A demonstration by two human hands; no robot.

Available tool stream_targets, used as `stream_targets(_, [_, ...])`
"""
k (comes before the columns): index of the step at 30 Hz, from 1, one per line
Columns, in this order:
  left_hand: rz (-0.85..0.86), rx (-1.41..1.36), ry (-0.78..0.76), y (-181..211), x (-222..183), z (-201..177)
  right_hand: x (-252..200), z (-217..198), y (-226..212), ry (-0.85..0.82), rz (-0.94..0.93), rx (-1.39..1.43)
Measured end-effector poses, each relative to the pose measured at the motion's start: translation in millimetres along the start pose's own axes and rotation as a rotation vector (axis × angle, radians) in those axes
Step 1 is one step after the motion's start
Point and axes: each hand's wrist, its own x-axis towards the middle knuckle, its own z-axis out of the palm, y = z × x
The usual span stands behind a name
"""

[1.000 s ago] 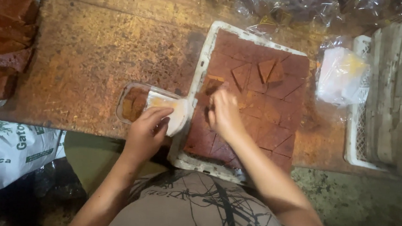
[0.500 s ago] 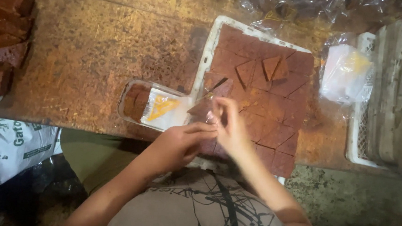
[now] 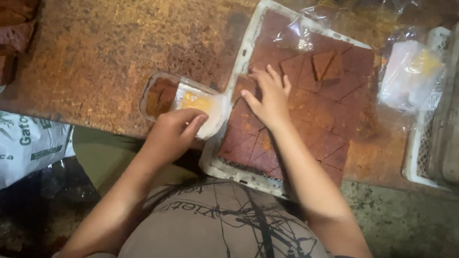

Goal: Individually bagging triangular bread pieces from a tray into small plastic bags on a workbench.

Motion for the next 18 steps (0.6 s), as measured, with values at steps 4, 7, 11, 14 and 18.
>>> stream_targets(4, [-0.138,-0.102,0.036,-6.1,-0.8,0.8,-9.2,-4.9,5.1,0.101,0.017,0.045])
stream_targets(7, [-0.193,-0.215,0.055,-4.8,4.3,2.2,-22.2,-35.3,-21.1,0.383,-0.042,0.065])
stream_targets(11, [0.058,-0.189,0.028,7.7,8.0,2.4,-58.6,-66.2,-90.3,0.344,-0.148,0.476])
stream_targets(14, [0.200,-0.106,-0.024,30.4,12.3,-1.8,-71.0,-72.0,-124.8,0.080,-0.156,0.454])
stream_targets(18, [0.353,0.011,-0.002,56.8,1.3,7.5,-76.8,-61.4,-81.4,0.262,-0.071,0.464])
